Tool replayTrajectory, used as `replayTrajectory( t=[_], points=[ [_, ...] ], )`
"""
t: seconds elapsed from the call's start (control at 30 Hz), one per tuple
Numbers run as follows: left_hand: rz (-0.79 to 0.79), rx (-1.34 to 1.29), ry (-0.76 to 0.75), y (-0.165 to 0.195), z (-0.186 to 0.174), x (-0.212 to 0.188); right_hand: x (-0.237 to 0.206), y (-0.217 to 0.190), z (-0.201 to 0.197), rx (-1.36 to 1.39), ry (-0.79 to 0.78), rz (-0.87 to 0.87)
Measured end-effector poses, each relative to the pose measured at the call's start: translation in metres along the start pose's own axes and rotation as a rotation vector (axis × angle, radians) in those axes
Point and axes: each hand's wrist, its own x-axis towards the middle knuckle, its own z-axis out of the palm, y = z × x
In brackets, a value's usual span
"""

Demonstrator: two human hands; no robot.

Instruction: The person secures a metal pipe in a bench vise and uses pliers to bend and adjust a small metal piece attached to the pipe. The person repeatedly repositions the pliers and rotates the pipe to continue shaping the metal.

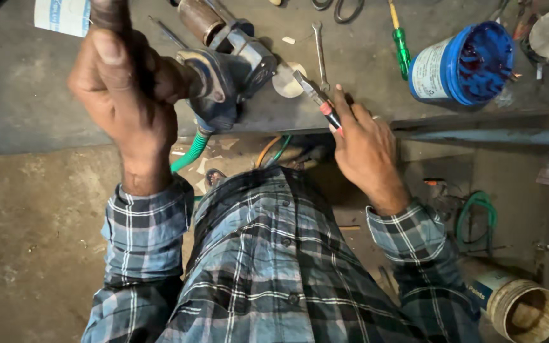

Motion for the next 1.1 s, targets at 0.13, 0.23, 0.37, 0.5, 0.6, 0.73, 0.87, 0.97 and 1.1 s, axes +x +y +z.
replayTrajectory(
  t=[0.13, 0.23, 0.37, 0.5, 0.6, 0.73, 0.87, 0.97, 1.1],
  points=[
    [-0.017, -0.027, -0.017, 0.006, 0.003, 0.006, 0.010, -0.016, 0.004, -0.095, -0.127, 0.071],
    [-0.028, -0.014, -0.033, 0.009, 0.003, 0.007, 0.013, -0.023, 0.011, -0.151, -0.042, 0.015],
    [-0.037, 0.015, -0.044, 0.005, -0.002, 0.004, 0.015, -0.030, 0.016, -0.355, 0.091, -0.043],
    [-0.050, -0.002, -0.061, 0.004, -0.004, 0.004, 0.019, -0.037, 0.015, -0.437, 0.113, -0.065],
    [-0.050, -0.006, -0.068, 0.007, -0.003, 0.006, 0.019, -0.038, 0.015, -0.414, 0.061, -0.051],
    [-0.054, 0.004, -0.073, 0.011, -0.001, 0.007, 0.022, -0.023, 0.022, -0.369, 0.054, -0.066],
    [-0.077, -0.004, -0.056, 0.011, 0.000, 0.007, 0.038, 0.016, 0.036, 0.399, -0.314, 0.079],
    [-0.073, -0.006, -0.072, 0.012, -0.002, 0.007, 0.050, 0.045, 0.047, 1.430, -0.783, 0.429],
    [-0.083, 0.006, -0.076, 0.013, -0.004, 0.008, 0.048, 0.053, 0.055, 1.748, -0.899, 0.329]
  ],
)
